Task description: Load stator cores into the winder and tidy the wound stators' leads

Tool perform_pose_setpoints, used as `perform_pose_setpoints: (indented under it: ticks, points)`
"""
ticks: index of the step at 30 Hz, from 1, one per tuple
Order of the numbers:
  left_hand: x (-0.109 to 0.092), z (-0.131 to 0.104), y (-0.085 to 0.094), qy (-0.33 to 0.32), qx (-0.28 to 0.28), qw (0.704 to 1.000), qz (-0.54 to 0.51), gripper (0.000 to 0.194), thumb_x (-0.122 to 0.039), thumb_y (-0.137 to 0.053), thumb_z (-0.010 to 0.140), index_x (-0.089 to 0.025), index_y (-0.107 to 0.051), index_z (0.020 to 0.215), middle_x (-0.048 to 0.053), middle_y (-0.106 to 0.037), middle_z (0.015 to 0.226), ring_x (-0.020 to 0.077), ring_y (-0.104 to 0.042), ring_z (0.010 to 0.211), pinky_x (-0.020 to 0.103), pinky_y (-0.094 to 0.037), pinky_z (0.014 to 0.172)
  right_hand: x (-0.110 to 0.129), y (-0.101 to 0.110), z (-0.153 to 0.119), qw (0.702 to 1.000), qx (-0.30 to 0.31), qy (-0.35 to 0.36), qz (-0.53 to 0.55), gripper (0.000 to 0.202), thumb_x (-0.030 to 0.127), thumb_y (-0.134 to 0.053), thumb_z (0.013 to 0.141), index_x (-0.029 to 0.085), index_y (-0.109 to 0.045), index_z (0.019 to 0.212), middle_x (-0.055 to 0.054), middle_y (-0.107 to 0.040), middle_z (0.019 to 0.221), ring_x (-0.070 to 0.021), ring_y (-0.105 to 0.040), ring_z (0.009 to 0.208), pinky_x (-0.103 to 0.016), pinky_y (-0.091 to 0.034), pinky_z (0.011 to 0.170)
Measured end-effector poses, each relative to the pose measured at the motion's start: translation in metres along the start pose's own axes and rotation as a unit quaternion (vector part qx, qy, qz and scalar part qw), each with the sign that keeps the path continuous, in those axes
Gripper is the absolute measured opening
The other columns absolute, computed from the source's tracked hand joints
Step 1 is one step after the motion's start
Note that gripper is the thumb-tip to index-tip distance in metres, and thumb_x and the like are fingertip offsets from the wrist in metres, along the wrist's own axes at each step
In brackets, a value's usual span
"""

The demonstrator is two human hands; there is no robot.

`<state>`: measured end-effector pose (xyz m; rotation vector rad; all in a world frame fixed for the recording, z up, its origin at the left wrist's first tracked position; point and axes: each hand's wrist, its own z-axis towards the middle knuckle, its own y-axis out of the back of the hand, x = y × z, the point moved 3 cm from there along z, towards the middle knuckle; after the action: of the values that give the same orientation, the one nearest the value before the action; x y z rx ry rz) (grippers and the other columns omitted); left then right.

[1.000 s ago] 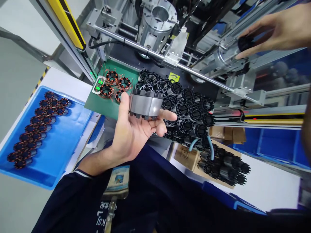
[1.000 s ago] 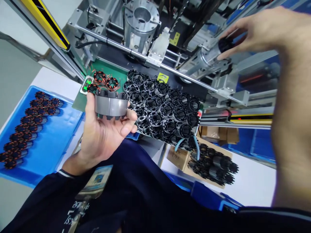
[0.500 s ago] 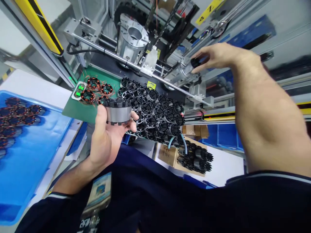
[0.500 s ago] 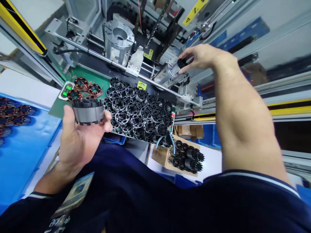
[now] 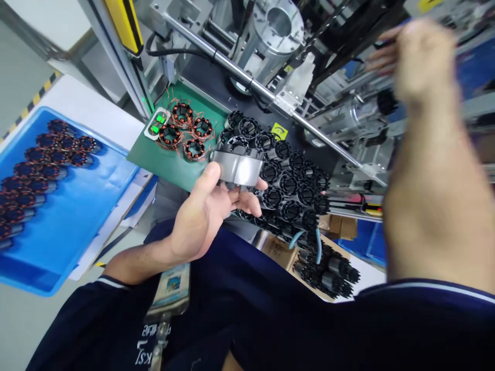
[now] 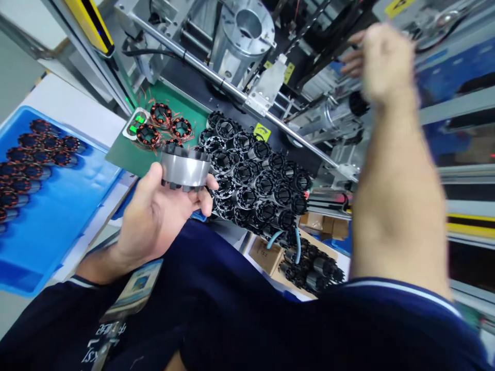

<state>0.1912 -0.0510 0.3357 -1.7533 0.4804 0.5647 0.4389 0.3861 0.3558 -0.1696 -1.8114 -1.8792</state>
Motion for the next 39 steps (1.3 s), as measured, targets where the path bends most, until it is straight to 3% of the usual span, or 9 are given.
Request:
perform_pose_setpoints:
  ticks: [3,6,8,11,17,20,25,30,39]
  points:
    - [0.004,0.002,0.011,-0.02,0.012,0.999,0.032,0.051,-0.071,-0.069,0.118,-0.022,-0.061,0.124,0.006,-0.08,0.111,0.0173,-0.078,0.084,0.035,-0.067,0.087,-0.006,-0.038,-0.003,0.998,-0.011,-0.045,-0.041,0.045,0.019,-0.047,0.127,0.003,-0.079,0.154,-0.032,-0.085,0.138,-0.0203,-0.088,0.123,-0.04,-0.06,0.107]
    - [0.005,0.005,0.023,-0.092,0.024,0.99,0.104,0.056,-0.071,-0.083,0.111,-0.027,-0.052,0.129,0.002,-0.074,0.115,0.0158,-0.077,0.085,0.034,-0.067,0.083,-0.008,-0.036,-0.002,0.993,-0.058,0.015,-0.103,0.039,0.014,-0.055,0.122,0.006,-0.084,0.147,-0.029,-0.085,0.142,-0.0238,-0.083,0.137,-0.043,-0.055,0.118]
    - [0.006,0.007,0.028,-0.164,0.023,0.969,0.186,0.063,-0.067,-0.092,0.105,-0.029,-0.052,0.136,0.002,-0.07,0.12,0.0176,-0.077,0.096,0.034,-0.067,0.086,0.002,-0.02,-0.012,0.987,-0.092,0.112,-0.063,0.037,0.031,-0.066,0.12,0.009,-0.086,0.143,-0.028,-0.085,0.142,-0.0287,-0.083,0.136,-0.047,-0.058,0.115]
    - [0.01,0.01,0.029,-0.25,0.013,0.923,0.292,0.074,-0.074,-0.095,0.099,-0.029,-0.055,0.143,0.004,-0.065,0.127,0.0211,-0.074,0.113,0.037,-0.066,0.097,0.044,0.005,-0.058,0.947,-0.085,0.271,0.148,0.073,0.08,-0.08,0.102,0.018,-0.087,0.14,-0.024,-0.087,0.132,-0.0349,-0.085,0.121,-0.053,-0.064,0.107]
    - [0.017,0.012,0.018,-0.285,0.05,0.9,0.327,0.076,-0.078,-0.092,0.099,-0.027,-0.056,0.142,0.005,-0.063,0.126,0.019,-0.073,0.105,0.034,-0.064,0.082,0.168,0.009,-0.205,0.861,0.343,0.242,0.289,0.056,0.051,-0.095,0.098,0.051,-0.083,0.152,-0.004,-0.088,0.131,-0.0302,-0.087,0.108,-0.048,-0.076,0.097]
    - [0.015,0.008,0.013,-0.249,0.091,0.917,0.299,0.069,-0.068,-0.092,0.104,-0.026,-0.053,0.141,0.008,-0.071,0.134,0.0227,-0.078,0.116,0.033,-0.066,0.084,0.196,0.008,-0.244,0.821,0.428,0.233,0.299,0.058,0.043,-0.097,0.099,0.049,-0.082,0.155,-0.001,-0.088,0.132,-0.0269,-0.086,0.111,-0.04,-0.077,0.093]
    - [0.014,-0.003,0.018,-0.244,0.107,0.91,0.316,0.071,-0.064,-0.092,0.106,-0.024,-0.05,0.147,0.014,-0.073,0.146,0.0296,-0.078,0.134,0.043,-0.07,0.102,0.193,0.001,-0.251,0.803,0.438,0.211,0.344,0.057,0.035,-0.1,0.096,0.039,-0.085,0.151,-0.003,-0.085,0.135,-0.0237,-0.084,0.116,-0.033,-0.075,0.095]
    - [0.006,-0.008,0.029,-0.397,0.041,0.829,0.391,0.077,-0.042,-0.102,0.099,-0.025,-0.057,0.159,0.009,-0.066,0.146,0.0252,-0.073,0.133,0.041,-0.067,0.109,0.189,-0.004,-0.253,0.806,0.429,0.191,0.359,0.081,0.032,-0.108,0.085,0.051,-0.078,0.159,-0.001,-0.078,0.152,-0.0241,-0.082,0.121,-0.035,-0.075,0.103]
    - [-0.026,-0.009,0.033,-0.51,0.031,0.72,0.47,0.054,-0.021,-0.095,0.103,-0.02,-0.066,0.148,0.012,-0.075,0.135,0.0237,-0.075,0.131,0.041,-0.068,0.11,0.203,-0.01,-0.257,0.811,0.448,0.104,0.362,0.079,0.065,-0.102,0.09,0.038,-0.076,0.159,-0.003,-0.079,0.108,-0.0246,-0.081,0.098,-0.035,-0.071,0.08]
